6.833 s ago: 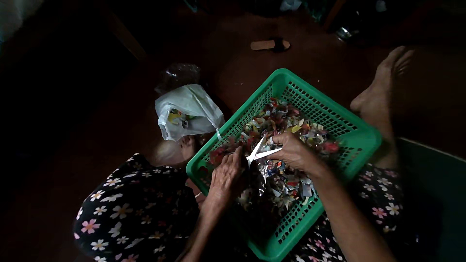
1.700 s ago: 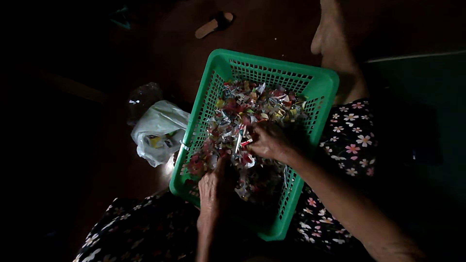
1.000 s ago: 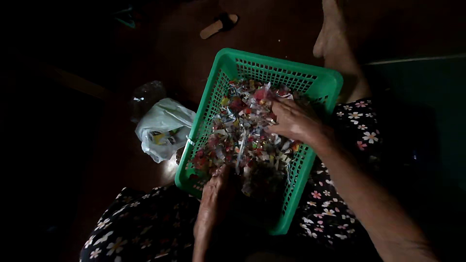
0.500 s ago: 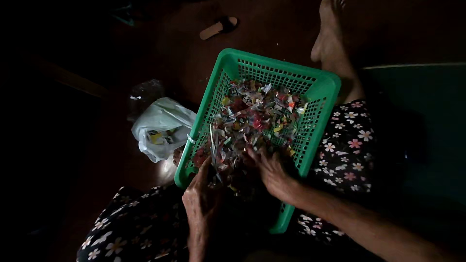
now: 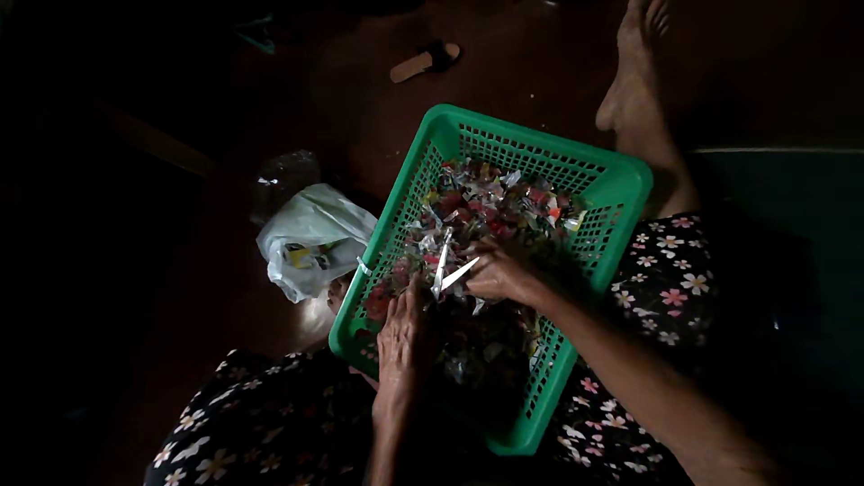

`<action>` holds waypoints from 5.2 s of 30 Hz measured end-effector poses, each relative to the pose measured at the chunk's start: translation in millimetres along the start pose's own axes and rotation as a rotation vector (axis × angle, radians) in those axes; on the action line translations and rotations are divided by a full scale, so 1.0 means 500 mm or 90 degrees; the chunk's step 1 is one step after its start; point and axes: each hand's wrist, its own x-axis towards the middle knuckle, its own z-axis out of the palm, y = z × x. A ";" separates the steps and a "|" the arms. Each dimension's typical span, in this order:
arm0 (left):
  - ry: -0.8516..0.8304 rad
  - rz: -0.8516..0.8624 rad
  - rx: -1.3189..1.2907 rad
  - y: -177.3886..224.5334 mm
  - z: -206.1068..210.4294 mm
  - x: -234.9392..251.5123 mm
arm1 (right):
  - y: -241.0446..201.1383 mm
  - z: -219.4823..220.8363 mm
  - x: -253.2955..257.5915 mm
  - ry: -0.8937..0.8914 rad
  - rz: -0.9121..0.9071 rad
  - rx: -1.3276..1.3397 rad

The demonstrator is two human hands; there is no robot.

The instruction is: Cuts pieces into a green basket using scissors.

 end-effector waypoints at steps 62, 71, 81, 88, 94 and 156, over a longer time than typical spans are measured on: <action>0.367 0.134 -0.386 -0.048 0.041 -0.113 | -0.124 0.087 0.155 0.215 -0.513 0.046; 0.044 -0.050 -0.169 -0.046 -0.019 -0.104 | 0.024 -0.046 0.042 0.204 -0.310 -0.159; 0.049 0.033 0.077 -0.024 -0.060 -0.078 | -0.025 0.071 -0.065 0.299 -0.378 -0.174; 0.143 -0.060 0.061 -0.088 -0.160 -0.109 | 0.020 -0.021 -0.035 0.404 -0.188 -0.258; 0.245 -0.038 0.028 -0.073 -0.154 -0.085 | -0.065 0.229 0.018 0.256 -0.577 -0.275; -0.188 -0.110 0.044 0.004 0.001 -0.018 | 0.018 -0.037 -0.009 0.157 0.098 0.068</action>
